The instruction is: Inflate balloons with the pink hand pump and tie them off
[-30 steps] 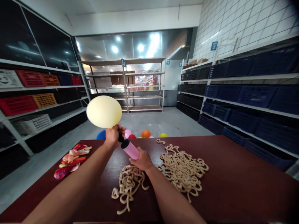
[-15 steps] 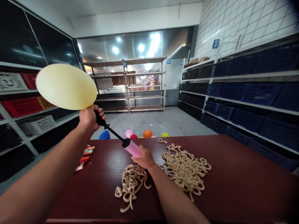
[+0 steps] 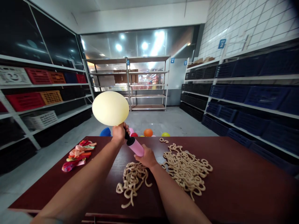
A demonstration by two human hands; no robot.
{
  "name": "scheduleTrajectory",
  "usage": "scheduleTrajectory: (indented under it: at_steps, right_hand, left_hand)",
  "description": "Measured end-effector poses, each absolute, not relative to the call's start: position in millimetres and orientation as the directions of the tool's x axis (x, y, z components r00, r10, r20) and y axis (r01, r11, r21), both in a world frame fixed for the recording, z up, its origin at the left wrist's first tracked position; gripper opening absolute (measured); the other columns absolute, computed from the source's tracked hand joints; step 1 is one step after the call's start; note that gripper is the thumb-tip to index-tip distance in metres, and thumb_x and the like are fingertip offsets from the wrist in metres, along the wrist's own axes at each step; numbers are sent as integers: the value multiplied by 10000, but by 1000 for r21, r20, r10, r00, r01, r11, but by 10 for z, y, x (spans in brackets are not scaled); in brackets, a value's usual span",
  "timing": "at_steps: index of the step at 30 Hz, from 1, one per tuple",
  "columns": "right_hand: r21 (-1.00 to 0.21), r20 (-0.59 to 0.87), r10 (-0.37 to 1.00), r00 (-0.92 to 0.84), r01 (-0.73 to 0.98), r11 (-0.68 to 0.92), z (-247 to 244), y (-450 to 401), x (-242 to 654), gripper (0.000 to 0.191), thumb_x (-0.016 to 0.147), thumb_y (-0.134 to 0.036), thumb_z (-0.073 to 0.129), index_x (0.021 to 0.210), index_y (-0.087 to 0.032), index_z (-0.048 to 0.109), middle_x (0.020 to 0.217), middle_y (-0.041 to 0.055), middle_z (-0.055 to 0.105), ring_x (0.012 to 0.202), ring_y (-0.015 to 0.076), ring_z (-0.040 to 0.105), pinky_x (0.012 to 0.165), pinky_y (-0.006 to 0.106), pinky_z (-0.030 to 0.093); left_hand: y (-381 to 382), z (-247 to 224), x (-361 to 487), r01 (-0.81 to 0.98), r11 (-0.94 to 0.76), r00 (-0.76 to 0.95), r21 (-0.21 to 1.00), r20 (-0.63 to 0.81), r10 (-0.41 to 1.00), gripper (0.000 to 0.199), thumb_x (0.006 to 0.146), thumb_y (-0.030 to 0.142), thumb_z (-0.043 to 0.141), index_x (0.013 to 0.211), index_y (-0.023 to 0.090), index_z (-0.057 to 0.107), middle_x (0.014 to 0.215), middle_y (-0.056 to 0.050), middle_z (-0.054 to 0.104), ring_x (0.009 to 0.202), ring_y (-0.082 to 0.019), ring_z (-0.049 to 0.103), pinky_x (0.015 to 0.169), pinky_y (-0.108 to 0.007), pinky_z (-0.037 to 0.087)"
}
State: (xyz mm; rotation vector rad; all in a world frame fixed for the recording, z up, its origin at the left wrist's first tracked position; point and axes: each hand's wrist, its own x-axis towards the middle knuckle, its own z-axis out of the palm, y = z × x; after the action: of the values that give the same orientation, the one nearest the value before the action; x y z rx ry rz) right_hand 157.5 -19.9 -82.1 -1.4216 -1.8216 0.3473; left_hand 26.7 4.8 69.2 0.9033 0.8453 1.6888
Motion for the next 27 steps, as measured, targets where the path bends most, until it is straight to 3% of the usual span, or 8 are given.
scheduleTrajectory:
  at_steps: [14,18,27]
  right_hand:
    - [-657,432,901,-35,672,341,-779,-210,1526,374,617,-375,693,902,-214,512,841,15,641,763,189,607,634,261,404]
    - [-643,401,915,-37,700,311,-824,-208,1539,363,616,-382,694,880,-209,514,826,25,644,753,196,611,622,262,399]
    - [-601,381,924,-33,751,274,-782,-229,1576,391,616,-410,691,896,-199,520,833,40,645,756,206,615,625,270,393]
  left_hand:
    - [31,1742,-454,-392,-418,-265,820,334,904,159,511,98,419,591,198,325,488,28,355,378,-83,340,335,-205,305]
    - [110,1544,-358,-385,-419,-292,822,322,901,140,525,108,412,583,199,323,473,31,347,367,-84,332,330,-205,294]
    - [166,586,203,-485,-251,-241,837,148,959,109,551,132,416,564,202,333,445,37,343,359,-87,333,325,-206,279]
